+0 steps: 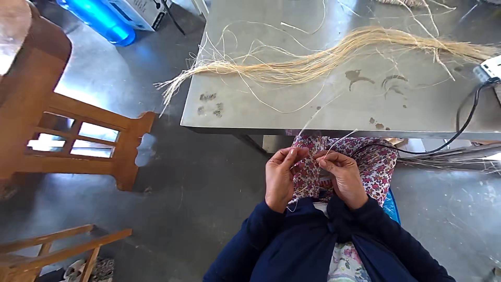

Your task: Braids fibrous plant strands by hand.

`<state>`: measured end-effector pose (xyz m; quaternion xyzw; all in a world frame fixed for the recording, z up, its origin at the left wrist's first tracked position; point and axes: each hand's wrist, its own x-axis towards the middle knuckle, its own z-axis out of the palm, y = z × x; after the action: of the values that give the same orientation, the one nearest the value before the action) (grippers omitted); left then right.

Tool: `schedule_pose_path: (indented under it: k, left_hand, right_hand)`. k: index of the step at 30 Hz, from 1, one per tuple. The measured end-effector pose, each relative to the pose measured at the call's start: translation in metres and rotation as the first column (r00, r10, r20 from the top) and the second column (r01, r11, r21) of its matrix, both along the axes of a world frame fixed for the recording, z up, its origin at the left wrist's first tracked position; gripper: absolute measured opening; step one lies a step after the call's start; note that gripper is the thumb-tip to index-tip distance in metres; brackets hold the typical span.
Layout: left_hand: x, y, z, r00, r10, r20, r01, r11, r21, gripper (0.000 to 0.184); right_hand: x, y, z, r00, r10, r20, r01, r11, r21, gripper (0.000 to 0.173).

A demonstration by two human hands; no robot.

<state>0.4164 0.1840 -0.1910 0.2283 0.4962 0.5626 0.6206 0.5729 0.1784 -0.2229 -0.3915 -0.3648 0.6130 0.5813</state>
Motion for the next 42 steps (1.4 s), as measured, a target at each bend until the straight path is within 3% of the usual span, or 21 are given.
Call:
schedule_pose_path:
  k: [5,11,18,25,30,42]
  left_hand:
    - [0.015,-0.002,-0.009,0.985,-0.099,-0.143,0.117,0.985,0.125,0.015]
    - [0.022,-0.006,-0.017,0.939,-0.215,-0.270,0.246,0.966,0.085,0.009]
    - [0.017,-0.007,-0.022,0.916,-0.257,-0.309,0.292,0.954,0.072,0.009]
    - [0.007,-0.012,-0.024,0.843,-0.356,-0.404,0.408,0.912,0.049,0.008]
    - [0.005,-0.015,-0.019,0.815,-0.434,-0.383,0.472,0.882,0.004,0.009]
    - [-0.001,-0.021,-0.024,0.802,-0.439,-0.405,0.484,0.875,0.010,0.009]
  right_hand:
    - [-0.006,0.002,-0.007,0.994,-0.109,0.019,0.111,0.987,-0.113,0.016]
    - [-0.009,0.003,-0.007,0.979,-0.204,-0.006,0.198,0.957,-0.214,0.016]
    - [-0.006,0.002,-0.007,0.988,-0.117,-0.101,0.075,0.935,-0.348,0.018]
    - [0.005,0.001,-0.013,0.978,-0.087,-0.188,0.023,0.947,-0.321,0.022]
    - [0.012,0.000,-0.016,0.972,-0.142,-0.185,0.081,0.950,-0.302,0.022]
    - [0.020,0.001,-0.016,0.929,-0.187,-0.319,0.075,0.940,-0.332,0.027]
